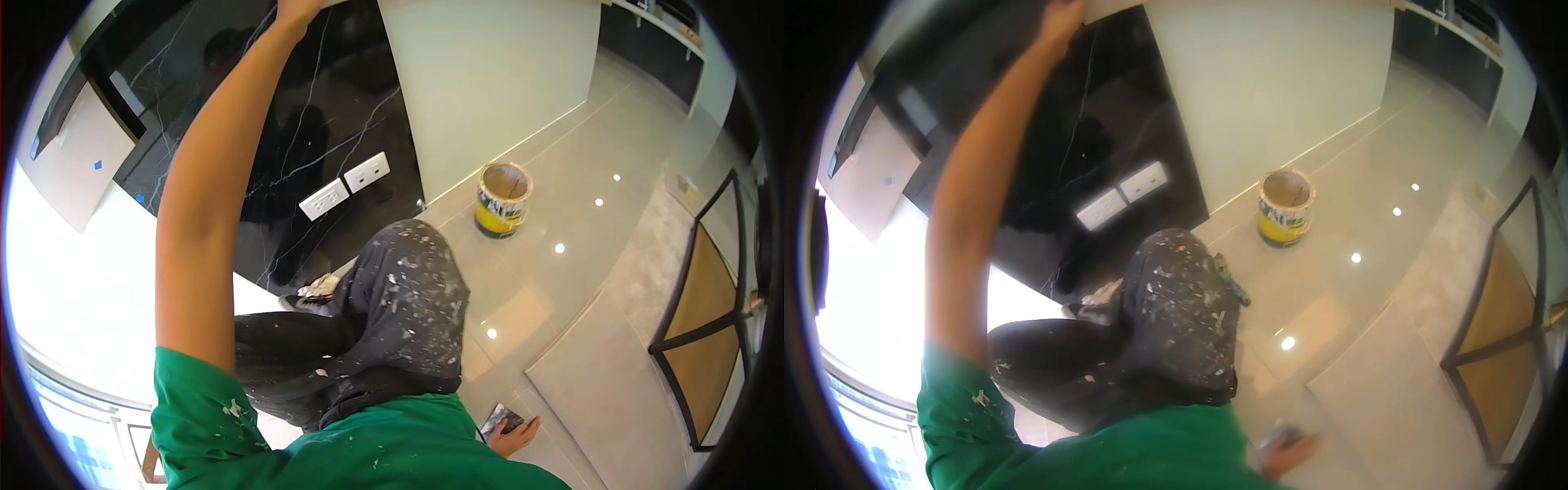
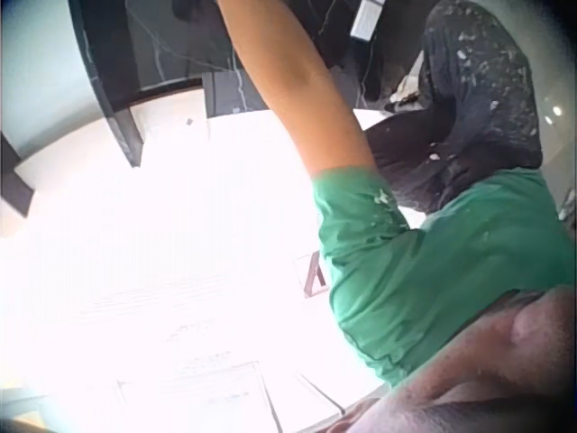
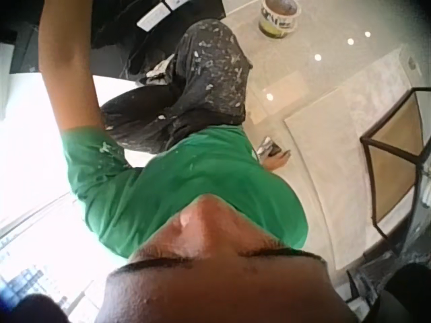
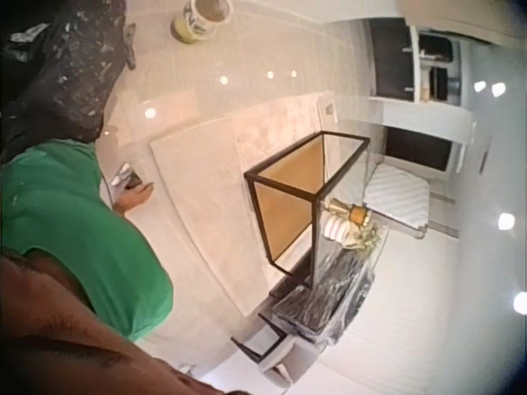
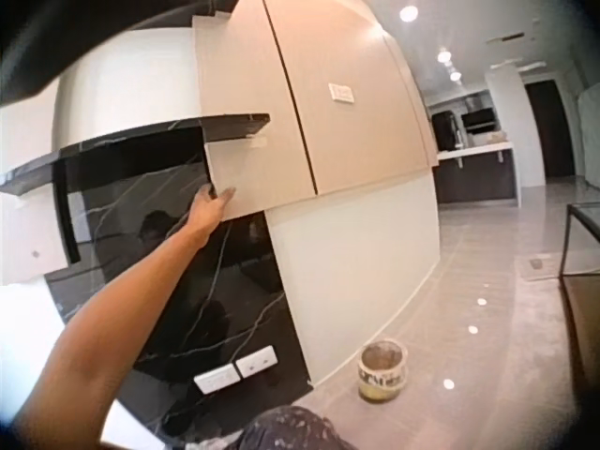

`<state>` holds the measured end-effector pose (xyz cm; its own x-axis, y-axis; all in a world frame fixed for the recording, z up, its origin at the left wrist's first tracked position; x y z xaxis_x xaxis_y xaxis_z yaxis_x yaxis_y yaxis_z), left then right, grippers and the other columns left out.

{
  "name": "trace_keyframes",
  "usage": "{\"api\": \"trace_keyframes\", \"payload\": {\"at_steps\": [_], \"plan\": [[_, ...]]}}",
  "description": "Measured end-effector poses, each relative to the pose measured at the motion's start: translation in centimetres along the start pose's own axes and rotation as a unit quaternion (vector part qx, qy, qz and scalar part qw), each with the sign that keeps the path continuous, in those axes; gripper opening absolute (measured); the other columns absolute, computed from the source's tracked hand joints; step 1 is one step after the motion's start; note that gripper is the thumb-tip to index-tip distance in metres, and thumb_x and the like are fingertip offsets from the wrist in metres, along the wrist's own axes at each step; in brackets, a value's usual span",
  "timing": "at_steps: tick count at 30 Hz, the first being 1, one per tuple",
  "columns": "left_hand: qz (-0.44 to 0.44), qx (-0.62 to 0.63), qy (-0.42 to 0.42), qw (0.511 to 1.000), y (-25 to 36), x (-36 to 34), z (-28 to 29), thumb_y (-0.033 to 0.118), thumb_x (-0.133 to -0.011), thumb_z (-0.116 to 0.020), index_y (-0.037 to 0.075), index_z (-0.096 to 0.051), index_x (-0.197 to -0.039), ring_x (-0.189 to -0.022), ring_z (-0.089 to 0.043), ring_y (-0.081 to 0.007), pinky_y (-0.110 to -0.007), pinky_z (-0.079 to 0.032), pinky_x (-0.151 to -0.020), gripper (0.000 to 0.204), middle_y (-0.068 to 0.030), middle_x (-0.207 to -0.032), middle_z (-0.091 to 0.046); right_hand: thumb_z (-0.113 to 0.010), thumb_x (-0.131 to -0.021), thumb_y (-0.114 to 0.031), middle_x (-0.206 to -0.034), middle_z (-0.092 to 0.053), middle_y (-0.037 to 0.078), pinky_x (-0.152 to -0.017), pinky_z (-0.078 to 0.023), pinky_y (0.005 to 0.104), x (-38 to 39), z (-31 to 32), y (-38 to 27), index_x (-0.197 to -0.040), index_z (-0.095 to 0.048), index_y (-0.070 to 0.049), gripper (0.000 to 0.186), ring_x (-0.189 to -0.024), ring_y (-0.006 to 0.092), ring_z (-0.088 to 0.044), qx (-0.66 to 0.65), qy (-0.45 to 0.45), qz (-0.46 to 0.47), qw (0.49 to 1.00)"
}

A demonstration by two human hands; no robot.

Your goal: The person applies veneer edging to the side of a cabinet using their hands and a small tool to smooth and press it into place.

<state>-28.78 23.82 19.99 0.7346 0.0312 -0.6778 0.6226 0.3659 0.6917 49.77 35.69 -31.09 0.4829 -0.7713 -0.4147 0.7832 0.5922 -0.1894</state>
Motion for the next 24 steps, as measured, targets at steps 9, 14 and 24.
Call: {"api": "trace_keyframes", "payload": {"at_steps": [9, 14, 24], "plan": [[-0.027, 0.08, 0.044, 0.995, -7.5, 1.9, 5.2, 0.026, -0.086, -0.075, -0.01, -0.063, -0.113, -0.088, -0.066, -0.0249, -0.035, -0.05, -0.076, 0.046, -0.0192, -0.101, -0.07, -0.053, -0.096, -0.037, -0.152, -0.033, 0.026, -0.112, -0.025, 0.0577, 6.6, -3.5, -3.9, -0.126, -0.044, 0.006, 0.054, -0.14, 0.0459, -0.03, 0.007, 0.005, -0.035, 0.999], [-0.046, -0.016, 0.073, 0.996, -15.9, -3.9, 7.3, 0.05, -0.078, -0.079, -0.007, -0.067, -0.112, -0.092, -0.063, -0.0201, -0.034, -0.05, -0.084, 0.068, -0.013, -0.1, -0.07, -0.062, -0.087, -0.031, -0.152, -0.032, 0.026, -0.113, -0.024, 0.0581, 7.5, -7.8, -7.2, -0.119, -0.045, 0.008, 0.053, -0.141, 0.0465, -0.028, 0.003, 0.003, -0.054, 0.999], [-0.279, -0.347, 0.118, 0.888, -14.2, -15.0, 15.9, 0.045, -0.081, -0.075, -0.007, -0.068, -0.103, -0.093, -0.067, -0.0304, -0.042, -0.051, -0.083, 0.057, -0.0209, -0.096, -0.071, -0.066, -0.08, -0.018, -0.153, -0.035, 0.022, -0.117, -0.024, 0.0508, 10.6, -12.0, -16.8, -0.13, -0.045, 0.008, 0.06, -0.142, 0.0415, -0.029, -0.081, 0.005, -0.114, 0.99]]}}
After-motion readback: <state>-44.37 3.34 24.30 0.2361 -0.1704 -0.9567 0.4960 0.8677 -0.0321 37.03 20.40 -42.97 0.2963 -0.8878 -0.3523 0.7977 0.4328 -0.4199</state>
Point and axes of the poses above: each hand's wrist, its own x-axis away from the middle knuckle, its own z-axis out of the back of the hand, y = z × x, the point moved 2 cm from there along -x, towards the middle knuckle
